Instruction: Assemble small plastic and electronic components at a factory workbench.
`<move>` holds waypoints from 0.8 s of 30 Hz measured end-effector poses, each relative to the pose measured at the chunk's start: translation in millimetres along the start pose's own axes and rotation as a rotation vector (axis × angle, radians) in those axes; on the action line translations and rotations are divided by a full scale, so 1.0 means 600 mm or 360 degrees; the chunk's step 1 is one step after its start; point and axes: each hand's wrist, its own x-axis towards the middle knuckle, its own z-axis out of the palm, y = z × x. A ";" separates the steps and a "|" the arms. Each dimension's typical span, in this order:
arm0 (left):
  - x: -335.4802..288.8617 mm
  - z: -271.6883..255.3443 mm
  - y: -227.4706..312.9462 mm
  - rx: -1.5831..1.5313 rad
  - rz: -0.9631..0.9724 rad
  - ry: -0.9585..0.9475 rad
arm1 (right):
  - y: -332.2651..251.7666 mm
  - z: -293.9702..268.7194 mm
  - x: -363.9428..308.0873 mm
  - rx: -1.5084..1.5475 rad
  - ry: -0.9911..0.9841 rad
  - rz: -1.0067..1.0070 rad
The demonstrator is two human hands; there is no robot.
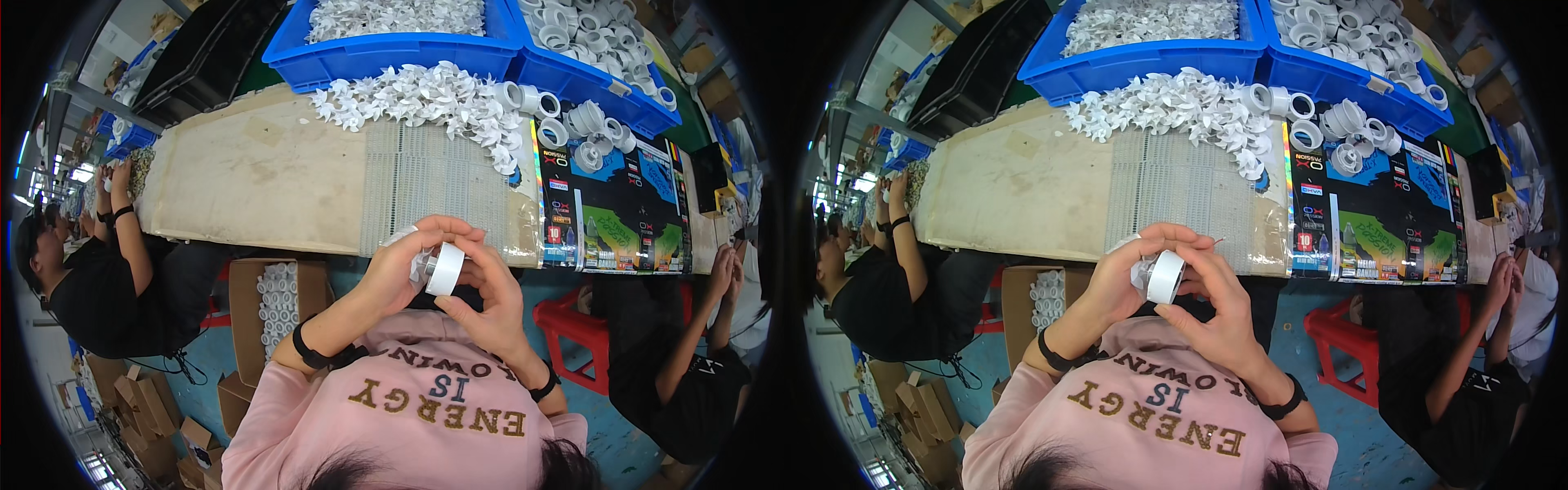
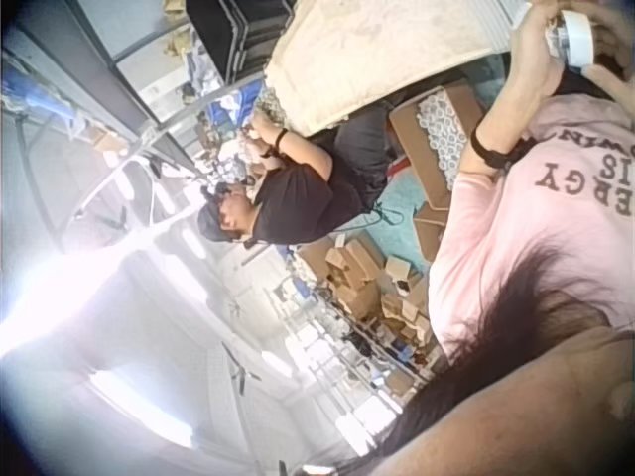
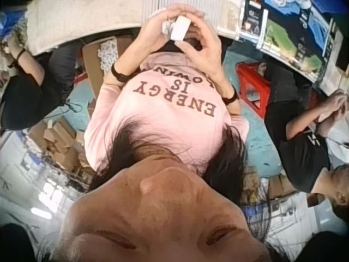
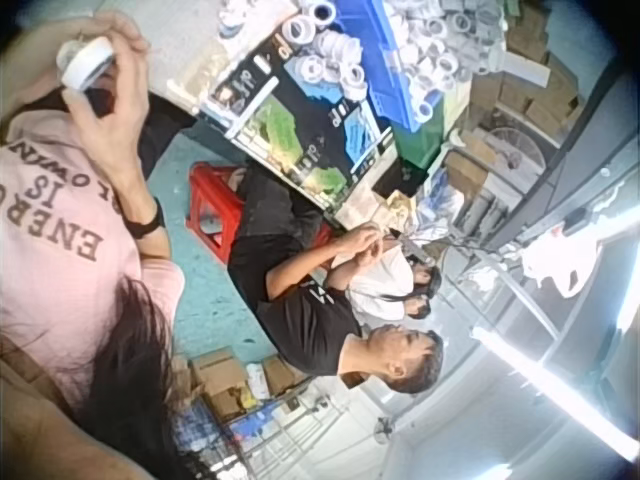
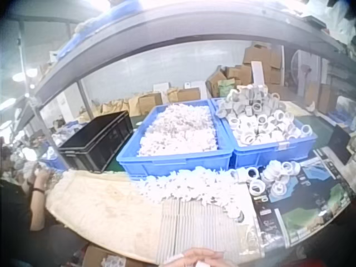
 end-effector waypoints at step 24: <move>-0.039 -0.078 -0.004 -0.0358 -0.0163 -0.0331 | 0.002 -0.136 0.110 -0.0743 -0.0198 -0.0019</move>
